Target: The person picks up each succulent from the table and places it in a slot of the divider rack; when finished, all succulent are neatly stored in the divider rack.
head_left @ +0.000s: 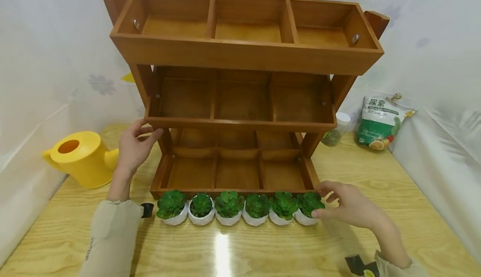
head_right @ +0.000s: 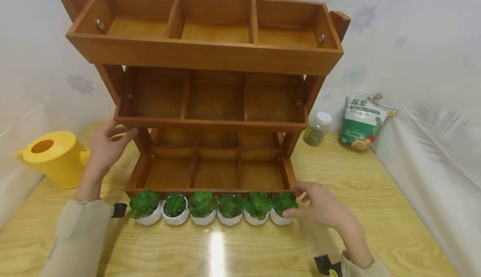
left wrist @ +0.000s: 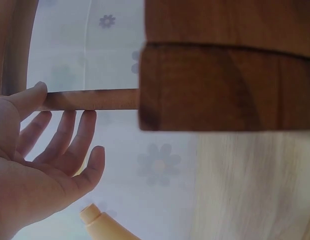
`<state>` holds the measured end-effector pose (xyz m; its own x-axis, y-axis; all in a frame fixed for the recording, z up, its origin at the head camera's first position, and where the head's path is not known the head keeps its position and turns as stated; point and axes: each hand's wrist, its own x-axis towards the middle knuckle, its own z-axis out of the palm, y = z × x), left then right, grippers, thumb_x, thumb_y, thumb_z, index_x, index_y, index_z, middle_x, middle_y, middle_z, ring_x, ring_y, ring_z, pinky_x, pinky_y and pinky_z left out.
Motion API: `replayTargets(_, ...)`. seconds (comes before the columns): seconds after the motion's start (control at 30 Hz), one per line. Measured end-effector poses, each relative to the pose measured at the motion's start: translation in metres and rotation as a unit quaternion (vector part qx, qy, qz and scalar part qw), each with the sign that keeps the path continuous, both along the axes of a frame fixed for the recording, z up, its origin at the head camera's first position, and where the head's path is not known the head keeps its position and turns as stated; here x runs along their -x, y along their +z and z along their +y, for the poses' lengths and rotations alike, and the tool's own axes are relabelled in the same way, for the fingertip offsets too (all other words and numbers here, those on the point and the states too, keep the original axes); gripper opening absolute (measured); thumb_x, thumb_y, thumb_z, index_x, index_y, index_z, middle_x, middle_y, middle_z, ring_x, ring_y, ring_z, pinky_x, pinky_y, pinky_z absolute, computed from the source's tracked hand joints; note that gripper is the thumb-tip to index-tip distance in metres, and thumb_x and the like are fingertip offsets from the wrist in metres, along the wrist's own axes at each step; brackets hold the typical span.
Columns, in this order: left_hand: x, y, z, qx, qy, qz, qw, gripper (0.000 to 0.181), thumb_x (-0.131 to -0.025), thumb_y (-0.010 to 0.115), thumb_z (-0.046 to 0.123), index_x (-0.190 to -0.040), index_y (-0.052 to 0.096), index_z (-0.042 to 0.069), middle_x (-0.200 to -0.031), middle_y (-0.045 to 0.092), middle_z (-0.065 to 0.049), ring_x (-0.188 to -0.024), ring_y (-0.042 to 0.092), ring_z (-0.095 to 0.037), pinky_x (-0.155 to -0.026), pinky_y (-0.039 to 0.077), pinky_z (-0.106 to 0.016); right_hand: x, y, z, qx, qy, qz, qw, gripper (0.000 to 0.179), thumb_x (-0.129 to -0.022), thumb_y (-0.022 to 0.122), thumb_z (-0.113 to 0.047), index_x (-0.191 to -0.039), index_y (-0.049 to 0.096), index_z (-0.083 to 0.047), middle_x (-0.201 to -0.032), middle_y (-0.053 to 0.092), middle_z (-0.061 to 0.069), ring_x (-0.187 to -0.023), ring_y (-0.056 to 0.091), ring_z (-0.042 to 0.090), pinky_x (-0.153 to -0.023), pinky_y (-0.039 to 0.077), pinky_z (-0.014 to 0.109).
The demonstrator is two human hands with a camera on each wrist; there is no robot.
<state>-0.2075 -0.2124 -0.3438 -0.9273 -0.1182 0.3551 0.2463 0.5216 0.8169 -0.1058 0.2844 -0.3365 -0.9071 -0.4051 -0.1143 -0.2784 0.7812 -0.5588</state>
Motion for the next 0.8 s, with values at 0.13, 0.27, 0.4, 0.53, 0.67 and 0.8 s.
replayTargets(0.13,0.0,0.0,0.0,0.002,0.002,-0.003,1.0,0.05,-0.095,0.061,0.031,-0.137,0.052,0.006,-0.121,0.06,-0.022,-0.103,0.062,-0.036,-0.073,0.044,-0.013,0.0,-0.001,-0.003,-0.005,0.006,0.003,1.0,0.064,-0.073,0.081,-0.045,-0.116,0.061,-0.002,-0.108,0.062,0.005,-0.088,0.06,0.019,-0.071,0.053,0.034)
replayTargets(0.27,0.0,0.0,0.0,0.0,0.001,-0.008,1.0,0.051,-0.095,0.061,0.031,-0.139,0.051,0.006,-0.122,0.059,-0.022,-0.103,0.061,-0.037,-0.073,0.044,-0.014,-0.001,-0.001,-0.005,-0.016,-0.001,-0.003,0.9999,0.067,-0.069,0.083,-0.046,-0.113,0.06,-0.002,-0.099,0.06,0.003,-0.083,0.058,0.017,-0.069,0.052,0.034)
replayTargets(0.4,0.0,0.001,0.001,-0.006,-0.001,-0.015,0.9999,0.052,-0.095,0.061,0.032,-0.139,0.05,0.007,-0.122,0.059,-0.023,-0.103,0.061,-0.038,-0.073,0.045,-0.016,-0.002,-0.002,-0.005,-0.01,-0.012,-0.021,0.9997,0.064,-0.068,0.085,-0.042,-0.111,0.058,-0.004,-0.101,0.059,0.005,-0.085,0.058,0.019,-0.07,0.052,0.037)
replayTargets(0.53,0.001,0.001,0.001,-0.004,-0.004,-0.013,0.9999,0.052,-0.095,0.06,0.032,-0.139,0.05,0.007,-0.122,0.059,-0.023,-0.102,0.062,-0.038,-0.072,0.045,-0.015,-0.007,-0.007,-0.001,0.015,-0.012,-0.052,0.9985,0.062,-0.07,0.085,-0.038,-0.109,0.052,-0.004,-0.108,0.057,0.01,-0.089,0.06,0.023,-0.071,0.052,0.039)
replayTargets(0.67,0.001,0.002,0.001,-0.002,-0.005,-0.009,0.9999,0.052,-0.095,0.06,0.031,-0.139,0.05,0.006,-0.121,0.059,-0.023,-0.102,0.062,-0.039,-0.072,0.044,-0.015,-0.011,-0.015,0.001,0.026,0.004,-0.064,0.9976,0.071,-0.072,0.084,-0.038,-0.12,0.048,0.0,-0.117,0.056,0.018,-0.091,0.06,0.025,-0.071,0.052,0.037)
replayTargets(0.8,-0.001,0.001,0.001,0.001,-0.007,-0.007,0.9999,0.05,-0.096,0.059,0.03,-0.138,0.05,0.005,-0.122,0.059,-0.023,-0.103,0.062,-0.038,-0.073,0.044,-0.015,-0.011,-0.022,-0.002,0.016,0.024,-0.051,0.9983,0.088,-0.072,0.082,-0.045,-0.135,0.043,0.002,-0.128,0.055,0.02,-0.104,0.059,0.032,-0.08,0.052,0.041)
